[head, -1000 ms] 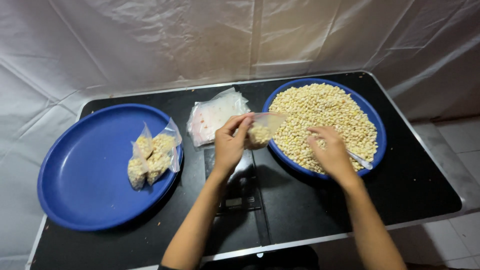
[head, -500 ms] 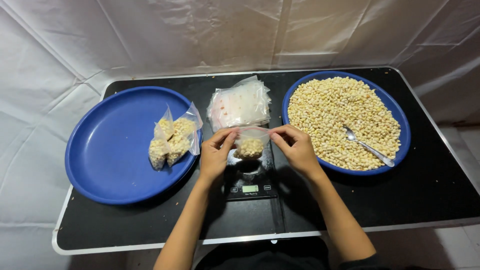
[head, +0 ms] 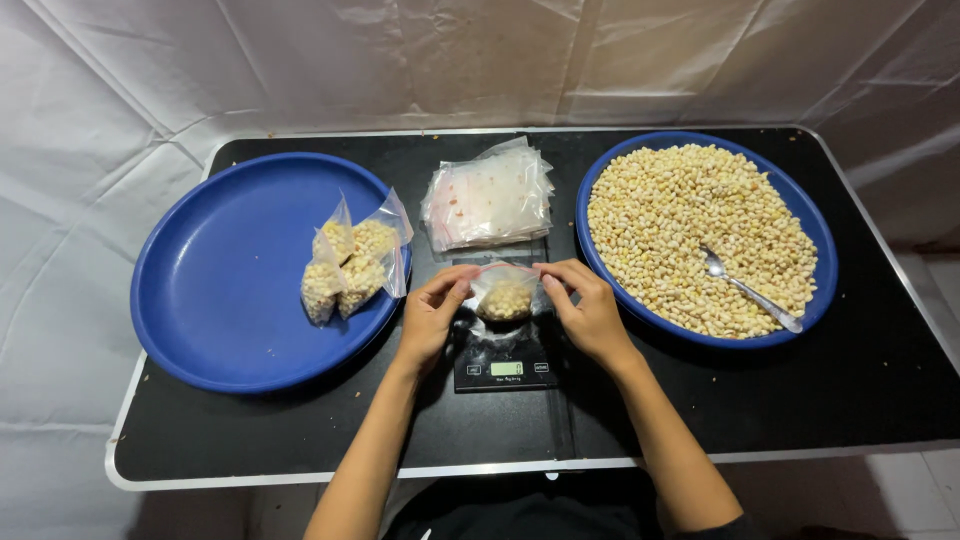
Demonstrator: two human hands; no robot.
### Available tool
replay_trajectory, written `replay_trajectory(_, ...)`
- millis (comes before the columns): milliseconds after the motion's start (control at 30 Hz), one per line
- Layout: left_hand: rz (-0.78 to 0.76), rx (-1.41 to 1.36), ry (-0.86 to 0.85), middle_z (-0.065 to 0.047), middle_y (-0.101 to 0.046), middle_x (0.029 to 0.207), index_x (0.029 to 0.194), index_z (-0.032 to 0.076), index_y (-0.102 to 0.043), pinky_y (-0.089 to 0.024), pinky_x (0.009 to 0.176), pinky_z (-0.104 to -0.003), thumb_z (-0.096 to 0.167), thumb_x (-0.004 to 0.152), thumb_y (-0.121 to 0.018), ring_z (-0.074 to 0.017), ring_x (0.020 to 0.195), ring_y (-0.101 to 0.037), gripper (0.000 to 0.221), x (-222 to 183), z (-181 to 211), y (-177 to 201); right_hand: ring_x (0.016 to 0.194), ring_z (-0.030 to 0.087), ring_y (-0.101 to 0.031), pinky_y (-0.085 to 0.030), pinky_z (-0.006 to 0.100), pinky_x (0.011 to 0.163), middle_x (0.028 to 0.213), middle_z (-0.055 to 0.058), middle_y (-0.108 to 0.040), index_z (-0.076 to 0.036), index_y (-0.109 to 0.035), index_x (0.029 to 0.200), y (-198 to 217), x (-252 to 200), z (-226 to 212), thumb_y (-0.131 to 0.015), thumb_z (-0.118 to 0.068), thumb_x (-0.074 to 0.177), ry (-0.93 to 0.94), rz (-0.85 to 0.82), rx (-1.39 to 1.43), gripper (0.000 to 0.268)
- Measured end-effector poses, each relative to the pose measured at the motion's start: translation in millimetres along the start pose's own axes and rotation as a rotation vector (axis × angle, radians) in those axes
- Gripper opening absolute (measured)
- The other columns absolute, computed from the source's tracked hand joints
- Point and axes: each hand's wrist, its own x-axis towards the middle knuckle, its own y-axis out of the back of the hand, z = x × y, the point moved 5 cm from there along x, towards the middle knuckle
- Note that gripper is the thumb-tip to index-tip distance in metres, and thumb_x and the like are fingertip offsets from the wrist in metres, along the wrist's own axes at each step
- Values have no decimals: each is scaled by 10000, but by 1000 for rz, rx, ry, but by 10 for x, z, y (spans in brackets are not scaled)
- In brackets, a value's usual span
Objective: Filling small plastic bags with grains using a spoon and weighing them on a digital scale
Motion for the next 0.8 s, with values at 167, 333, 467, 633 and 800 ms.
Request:
replay_trajectory(167,-36,-62,35,-112,-714,1215,1322,38,-668,-560,947,-350,159,998,-652,-154,1106,-633,346,10,-258,63,870,250,-709,-557,345,735,984,107,-753,-85,-762,1144,-8,-10,20,-611,-140,1015,-35,-4,35,206)
replay_trajectory(333,-43,-57,45,-113,-716,1226,1358,42,-642,-542,976,-342,158,994,-655,-147,1123,-621,383,19,-273,84,869,241,-706,-557,344,737,973,101,-748,-81,-756,1150,-18,-10,35,-612,-142,1015,-51,-9,44,207)
replay_trajectory(467,-36,-43,20,-143,-711,1240,1366,29,-630,-539,980,-360,154,981,-676,-173,1139,-624,407,33,-241,78,871,250,-705,-556,348,739,978,105,-743,-73,-751,1152,-14,8,25,-609,-142,1012,-61,-14,38,211)
replay_trajectory(633,-36,-26,-27,-153,-703,1247,1352,22,-639,-541,969,-381,150,970,-695,-191,1151,-626,407,47,-249,68,874,261,-702,-556,356,739,986,107,-738,-79,-747,1153,-22,1,40,-608,-139,1008,-66,-14,30,210)
replay_trajectory(800,4,18,-89,-152,-717,1208,1302,11,-671,-552,949,-361,124,981,-680,-197,1133,-652,340,40,-152,58,892,257,-704,-556,347,746,998,104,-739,-85,-747,1157,30,15,-54,-622,-158,1005,-56,-4,19,210)
